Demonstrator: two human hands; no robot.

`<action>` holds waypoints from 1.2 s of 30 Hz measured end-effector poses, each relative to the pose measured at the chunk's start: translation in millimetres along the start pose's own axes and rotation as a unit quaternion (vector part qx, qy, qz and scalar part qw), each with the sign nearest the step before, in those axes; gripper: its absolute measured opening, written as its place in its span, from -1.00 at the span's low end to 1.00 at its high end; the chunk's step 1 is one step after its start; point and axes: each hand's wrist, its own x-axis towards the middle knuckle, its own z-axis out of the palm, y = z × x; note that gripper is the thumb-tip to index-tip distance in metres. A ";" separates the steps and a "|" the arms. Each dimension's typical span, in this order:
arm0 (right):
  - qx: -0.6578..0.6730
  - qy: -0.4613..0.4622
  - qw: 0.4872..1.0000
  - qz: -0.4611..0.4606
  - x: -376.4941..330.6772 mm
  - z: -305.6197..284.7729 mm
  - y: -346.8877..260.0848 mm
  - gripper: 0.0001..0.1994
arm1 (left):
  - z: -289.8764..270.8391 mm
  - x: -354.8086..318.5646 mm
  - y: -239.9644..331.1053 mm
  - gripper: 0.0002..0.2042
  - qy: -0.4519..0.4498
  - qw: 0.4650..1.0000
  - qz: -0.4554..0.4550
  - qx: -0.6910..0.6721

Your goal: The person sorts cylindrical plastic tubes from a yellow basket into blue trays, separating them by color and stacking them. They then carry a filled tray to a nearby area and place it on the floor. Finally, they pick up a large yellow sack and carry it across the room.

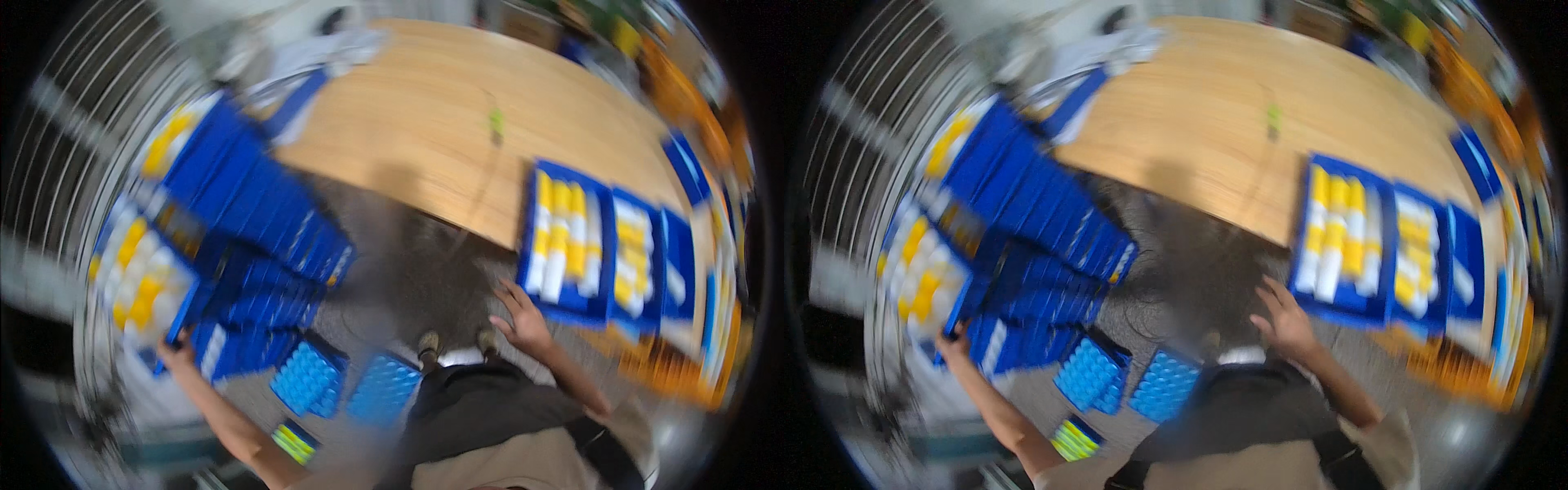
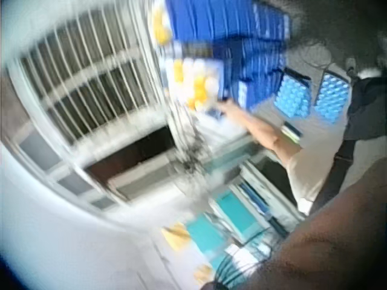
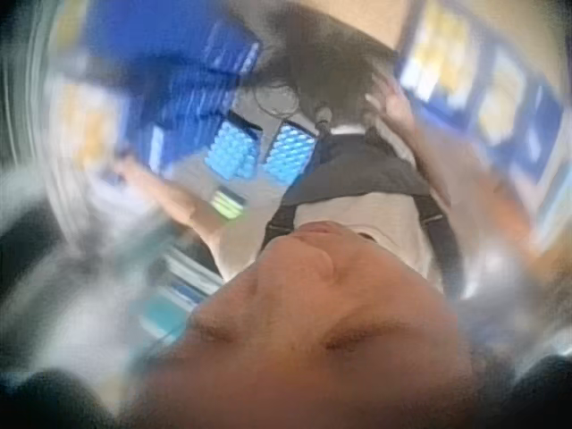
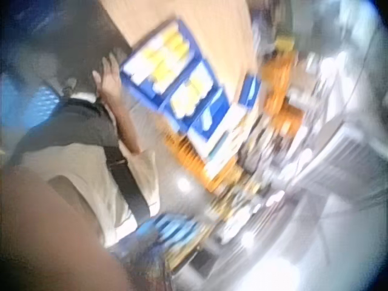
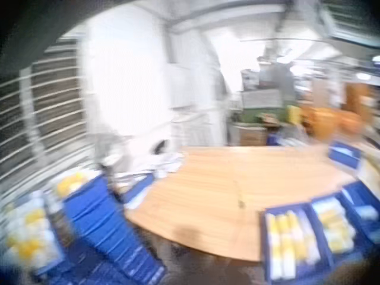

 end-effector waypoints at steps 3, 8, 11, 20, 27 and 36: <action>-0.084 0.017 0.996 0.020 -8.0 11.3 -11.1 -0.45 | 24.5 99.5 -6.8 -0.43 0.063 0.955 -0.025 0.289; -0.080 0.007 0.993 0.088 -44.5 23.6 -1.8 -0.45 | 189.3 116.2 41.3 -0.34 0.032 0.830 -0.260 -0.492; -0.049 0.026 0.989 0.137 -77.4 19.8 17.2 -0.46 | 299.6 -3.0 121.2 -0.55 -0.356 0.822 -0.159 -0.415; -0.058 0.212 0.943 0.251 -224.3 -27.0 114.8 -0.54 | 387.6 -365.5 575.6 -0.72 -0.569 0.715 0.265 -0.309; -0.025 0.322 0.866 0.382 -364.0 -123.0 241.7 -0.54 | 389.2 -570.3 747.5 -0.72 -0.610 0.650 0.361 -0.272; -0.078 0.386 0.859 0.326 -304.4 -294.7 445.5 -0.65 | 426.5 -685.4 831.2 -0.74 -0.632 0.634 0.388 -0.220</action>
